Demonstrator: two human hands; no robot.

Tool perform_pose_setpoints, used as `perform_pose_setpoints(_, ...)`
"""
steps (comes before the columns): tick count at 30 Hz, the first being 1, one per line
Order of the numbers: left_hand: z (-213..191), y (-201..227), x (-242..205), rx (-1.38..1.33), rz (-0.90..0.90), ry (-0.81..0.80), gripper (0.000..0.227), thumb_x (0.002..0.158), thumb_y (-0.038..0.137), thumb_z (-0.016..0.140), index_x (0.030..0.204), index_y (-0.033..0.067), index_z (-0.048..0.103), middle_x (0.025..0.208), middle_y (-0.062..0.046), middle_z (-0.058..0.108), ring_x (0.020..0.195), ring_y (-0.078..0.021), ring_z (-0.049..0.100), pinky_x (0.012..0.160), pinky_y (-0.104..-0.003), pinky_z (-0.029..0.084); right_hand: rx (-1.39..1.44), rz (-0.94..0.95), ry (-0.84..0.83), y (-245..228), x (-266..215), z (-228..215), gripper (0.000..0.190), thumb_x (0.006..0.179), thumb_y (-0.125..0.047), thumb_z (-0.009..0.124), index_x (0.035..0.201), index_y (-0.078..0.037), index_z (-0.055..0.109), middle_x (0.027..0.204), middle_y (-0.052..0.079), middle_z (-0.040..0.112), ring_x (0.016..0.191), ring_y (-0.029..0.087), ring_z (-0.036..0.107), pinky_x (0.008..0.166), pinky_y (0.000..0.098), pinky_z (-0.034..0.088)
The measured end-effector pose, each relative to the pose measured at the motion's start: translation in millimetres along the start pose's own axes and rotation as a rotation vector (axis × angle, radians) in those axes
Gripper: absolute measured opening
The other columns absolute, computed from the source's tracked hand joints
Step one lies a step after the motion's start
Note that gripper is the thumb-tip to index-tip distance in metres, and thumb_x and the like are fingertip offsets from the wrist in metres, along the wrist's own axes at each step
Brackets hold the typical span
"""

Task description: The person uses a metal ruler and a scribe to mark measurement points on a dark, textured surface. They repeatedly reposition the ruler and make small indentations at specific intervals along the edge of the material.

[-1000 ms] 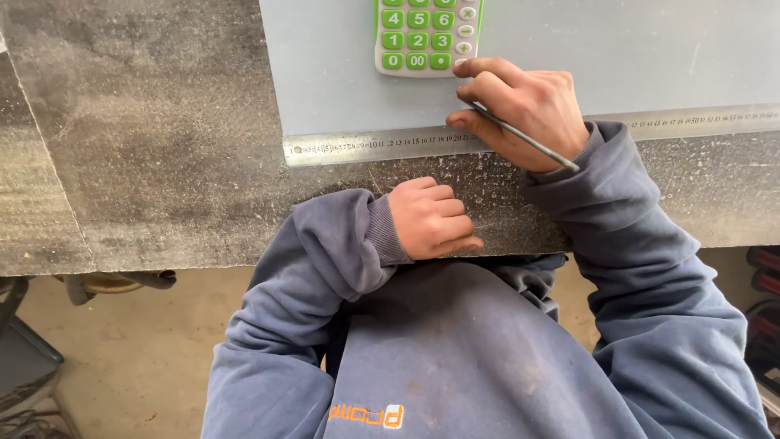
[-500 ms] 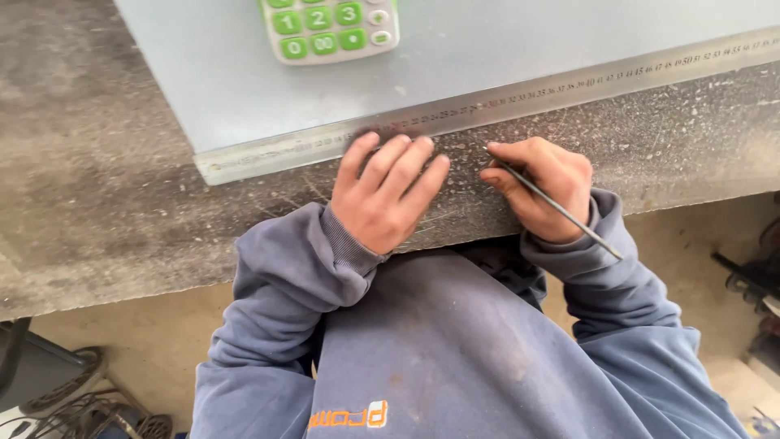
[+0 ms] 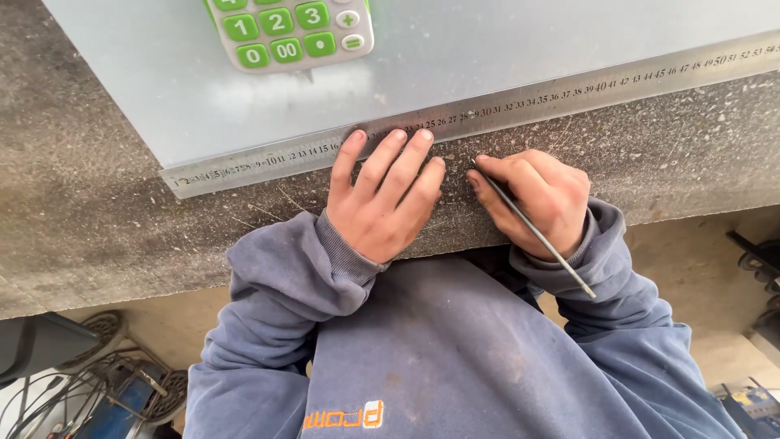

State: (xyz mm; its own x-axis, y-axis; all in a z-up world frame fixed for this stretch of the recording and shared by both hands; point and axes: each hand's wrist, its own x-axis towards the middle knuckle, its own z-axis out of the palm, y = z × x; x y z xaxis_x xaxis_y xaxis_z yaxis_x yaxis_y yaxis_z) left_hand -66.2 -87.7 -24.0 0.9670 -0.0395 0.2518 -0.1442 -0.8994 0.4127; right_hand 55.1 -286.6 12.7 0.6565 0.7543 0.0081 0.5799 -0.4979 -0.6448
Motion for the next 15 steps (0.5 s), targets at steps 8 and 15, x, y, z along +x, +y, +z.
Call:
perform_pose_setpoints(8,1.7,-3.1,-2.3,-0.032,0.043,-0.044,0.028,0.106,0.021,0.07,0.132,0.011,0.065,0.155,-0.01,0.054,0.143,-0.0271,0.05,0.126,-0.051,0.03,0.012,0.098,0.021,-3.4,3.4,6.9,0.018,0.094,-0.005,0.087,0.103,-0.001,0.072,0.084,0.012,0.068,0.068,0.023,0.068,0.06,0.0338,0.052)
perform_pose_setpoints(15,2.7,-2.6,-1.5,-0.048,0.036,-0.097,0.036,0.11,0.032,0.072,0.136,0.0094,0.062,0.157,-0.012,0.053,0.145,-0.0281,0.047,0.126,-0.052,0.028,0.048,0.045,0.056,-7.0,11.2,17.2,0.018,0.095,-0.002,0.085,0.106,0.0,0.071,0.087,0.013,0.068,0.07,0.024,0.069,0.062,0.0339,0.053)
